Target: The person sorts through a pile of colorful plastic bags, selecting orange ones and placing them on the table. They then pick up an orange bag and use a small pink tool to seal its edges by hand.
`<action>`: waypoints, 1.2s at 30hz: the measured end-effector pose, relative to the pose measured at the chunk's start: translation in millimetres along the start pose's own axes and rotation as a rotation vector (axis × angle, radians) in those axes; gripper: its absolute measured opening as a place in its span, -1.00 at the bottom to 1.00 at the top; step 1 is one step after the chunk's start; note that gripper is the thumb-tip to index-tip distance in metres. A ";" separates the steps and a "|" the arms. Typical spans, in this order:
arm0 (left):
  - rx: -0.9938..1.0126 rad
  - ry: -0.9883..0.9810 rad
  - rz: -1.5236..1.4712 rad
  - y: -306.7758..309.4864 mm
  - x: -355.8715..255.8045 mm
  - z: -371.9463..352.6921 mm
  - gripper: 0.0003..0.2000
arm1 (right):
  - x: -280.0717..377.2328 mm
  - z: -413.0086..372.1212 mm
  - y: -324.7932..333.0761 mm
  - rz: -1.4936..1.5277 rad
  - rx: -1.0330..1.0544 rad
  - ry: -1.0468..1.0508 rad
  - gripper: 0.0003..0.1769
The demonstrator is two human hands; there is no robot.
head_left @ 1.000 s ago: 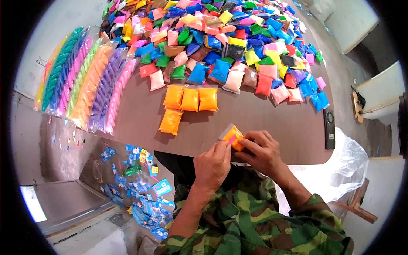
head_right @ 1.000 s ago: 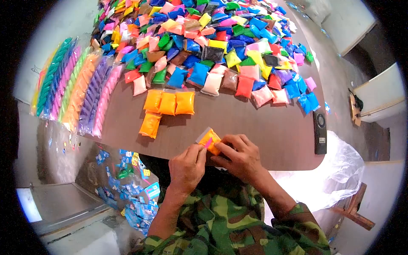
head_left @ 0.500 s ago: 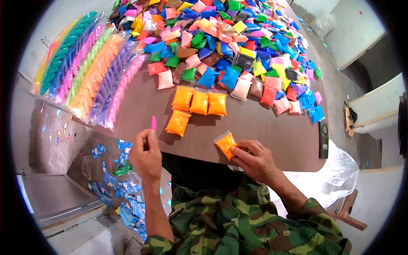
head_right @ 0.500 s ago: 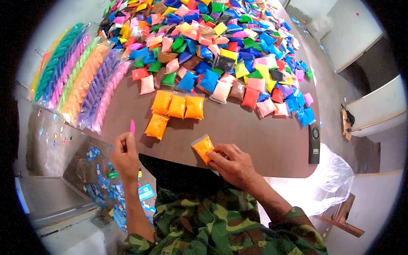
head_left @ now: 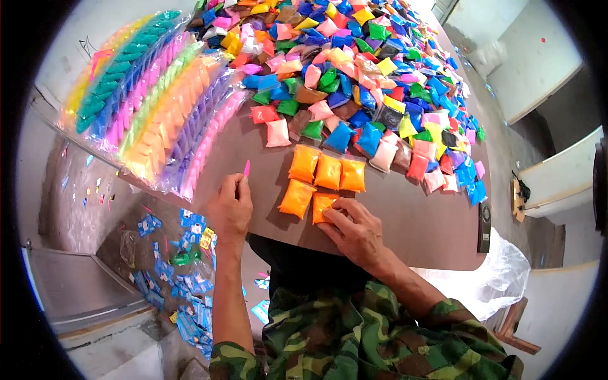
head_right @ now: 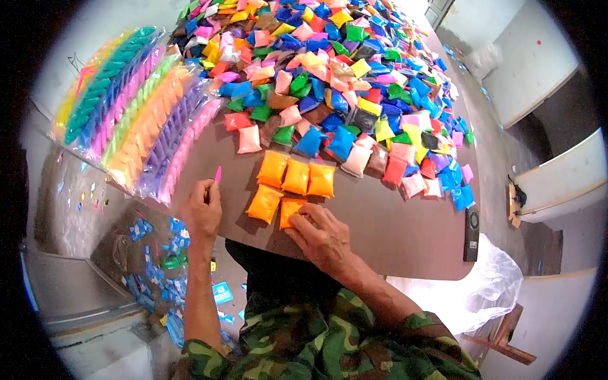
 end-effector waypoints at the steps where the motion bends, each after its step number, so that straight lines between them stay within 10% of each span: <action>1: -0.010 -0.017 0.002 0.0 -1.0 1.4 -0.92 | 0.0 3.6 -1.2 -0.005 0.003 -0.018 -0.72; 16: -0.040 0.054 -0.081 -1.9 7.3 0.8 -0.95 | -0.2 74.0 65.2 -0.080 -0.130 0.206 -0.85; 29: -0.053 0.084 -0.045 6.6 2.1 0.8 -0.91 | -66.5 331.6 8.8 -0.515 0.525 0.169 -0.73; 36: -0.065 0.084 -0.110 7.1 4.8 1.4 -0.92 | -116.0 387.0 -31.9 -0.600 0.555 0.163 -0.68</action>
Point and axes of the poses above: each hand's wrist, its own z-axis towards the middle knuckle, its own y-axis out of the back of the hand, x = y × z, the point moved 8 cm from there along z, towards the middle knuckle, and after that the axes turned 14 degrees about x, right-handed, at the moved point
